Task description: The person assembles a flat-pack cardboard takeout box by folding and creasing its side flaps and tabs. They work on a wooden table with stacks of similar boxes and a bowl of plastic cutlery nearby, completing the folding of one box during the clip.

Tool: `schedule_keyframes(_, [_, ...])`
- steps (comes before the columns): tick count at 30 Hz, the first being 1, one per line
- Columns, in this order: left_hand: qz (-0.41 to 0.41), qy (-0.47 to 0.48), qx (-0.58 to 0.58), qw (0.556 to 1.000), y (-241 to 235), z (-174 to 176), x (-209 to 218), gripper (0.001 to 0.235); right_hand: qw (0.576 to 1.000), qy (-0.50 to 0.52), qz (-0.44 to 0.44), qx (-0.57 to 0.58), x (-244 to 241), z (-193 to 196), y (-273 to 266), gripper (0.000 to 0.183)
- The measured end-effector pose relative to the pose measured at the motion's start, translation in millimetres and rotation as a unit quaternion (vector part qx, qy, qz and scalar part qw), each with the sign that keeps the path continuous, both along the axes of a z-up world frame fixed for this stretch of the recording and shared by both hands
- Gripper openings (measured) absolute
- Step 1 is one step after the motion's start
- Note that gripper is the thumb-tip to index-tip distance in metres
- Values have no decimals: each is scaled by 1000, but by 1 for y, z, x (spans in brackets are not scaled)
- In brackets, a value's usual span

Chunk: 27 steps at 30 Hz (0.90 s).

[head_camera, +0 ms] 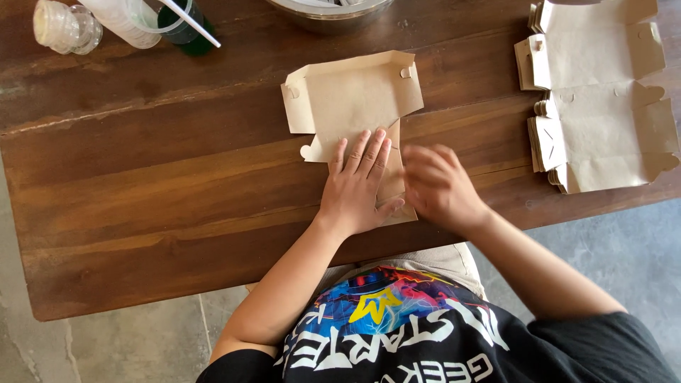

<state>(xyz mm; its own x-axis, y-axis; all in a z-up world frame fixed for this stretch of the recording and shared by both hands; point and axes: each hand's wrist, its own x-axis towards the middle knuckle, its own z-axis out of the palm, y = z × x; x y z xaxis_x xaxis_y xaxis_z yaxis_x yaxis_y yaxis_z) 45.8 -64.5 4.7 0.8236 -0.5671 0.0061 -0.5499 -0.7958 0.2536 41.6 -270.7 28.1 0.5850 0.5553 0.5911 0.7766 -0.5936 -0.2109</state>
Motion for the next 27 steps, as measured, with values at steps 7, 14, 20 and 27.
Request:
schedule_keyframes(7, [0, -4, 2, 1000, -1, -1, 1, 111, 1000, 1, -7, 8, -30, -6, -5, 10])
schedule_keyframes(14, [-2, 8, 16, 1000, 1, 5, -1, 110, 998, -43, -42, -34, 51, -34, -7, 12])
schedule_keyframes(20, [-1, 8, 12, 1000, 0, 3, -1, 109, 998, -36, -38, -16, 50, -28, -5, 12])
schedule_keyframes(27, [1, -2, 21, 1000, -1, 3, 0, 114, 1000, 14, 7, 2, -36, -15, -13, 10])
